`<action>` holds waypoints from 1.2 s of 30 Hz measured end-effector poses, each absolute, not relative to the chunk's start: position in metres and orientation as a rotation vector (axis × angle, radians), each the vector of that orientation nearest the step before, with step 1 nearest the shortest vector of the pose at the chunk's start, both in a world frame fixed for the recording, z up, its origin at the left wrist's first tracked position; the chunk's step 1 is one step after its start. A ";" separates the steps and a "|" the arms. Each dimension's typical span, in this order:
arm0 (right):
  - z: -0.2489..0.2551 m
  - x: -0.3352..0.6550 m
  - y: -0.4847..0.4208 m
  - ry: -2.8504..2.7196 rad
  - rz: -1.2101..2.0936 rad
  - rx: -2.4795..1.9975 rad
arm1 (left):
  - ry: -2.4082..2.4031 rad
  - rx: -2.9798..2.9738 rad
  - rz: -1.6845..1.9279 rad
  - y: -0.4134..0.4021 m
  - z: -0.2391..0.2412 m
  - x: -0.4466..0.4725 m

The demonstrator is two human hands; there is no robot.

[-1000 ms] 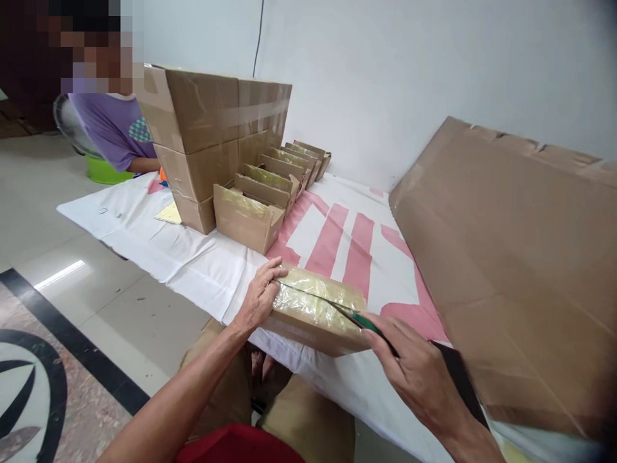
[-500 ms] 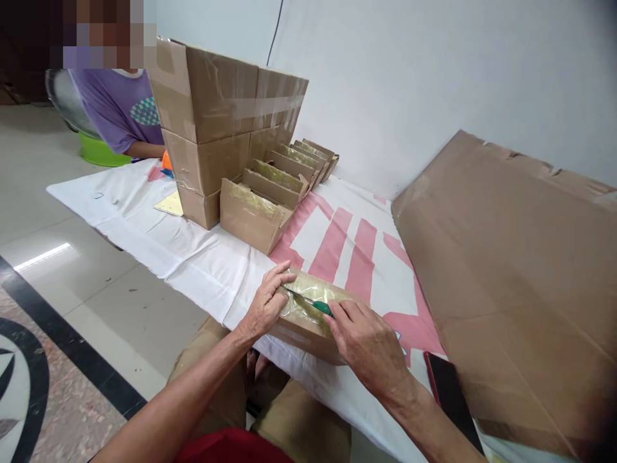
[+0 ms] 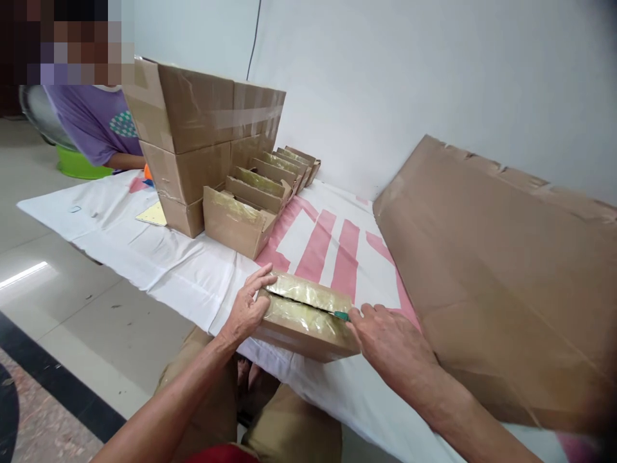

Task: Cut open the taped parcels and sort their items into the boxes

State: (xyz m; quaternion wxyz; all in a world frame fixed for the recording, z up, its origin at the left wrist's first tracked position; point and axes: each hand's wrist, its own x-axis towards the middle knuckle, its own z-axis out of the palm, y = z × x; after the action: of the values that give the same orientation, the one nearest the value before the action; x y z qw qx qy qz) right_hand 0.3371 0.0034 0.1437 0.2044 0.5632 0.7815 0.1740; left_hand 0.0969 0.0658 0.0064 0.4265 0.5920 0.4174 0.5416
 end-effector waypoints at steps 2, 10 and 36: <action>0.155 0.358 -0.003 2.144 0.415 1.671 | 1.063 1.478 1.347 0.065 0.007 0.096; 0.117 0.486 -0.065 2.201 0.330 2.396 | 1.114 1.450 1.395 0.063 0.007 0.102; 0.111 0.387 -0.033 3.158 -0.727 2.299 | 1.041 1.744 1.291 0.015 0.015 0.068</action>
State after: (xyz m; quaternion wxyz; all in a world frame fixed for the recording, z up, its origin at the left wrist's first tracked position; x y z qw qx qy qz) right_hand 0.3875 -0.0333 0.1109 -0.4040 0.5293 0.7271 -0.1673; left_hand 0.0677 0.0151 0.0150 0.3595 0.6762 0.4037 0.5005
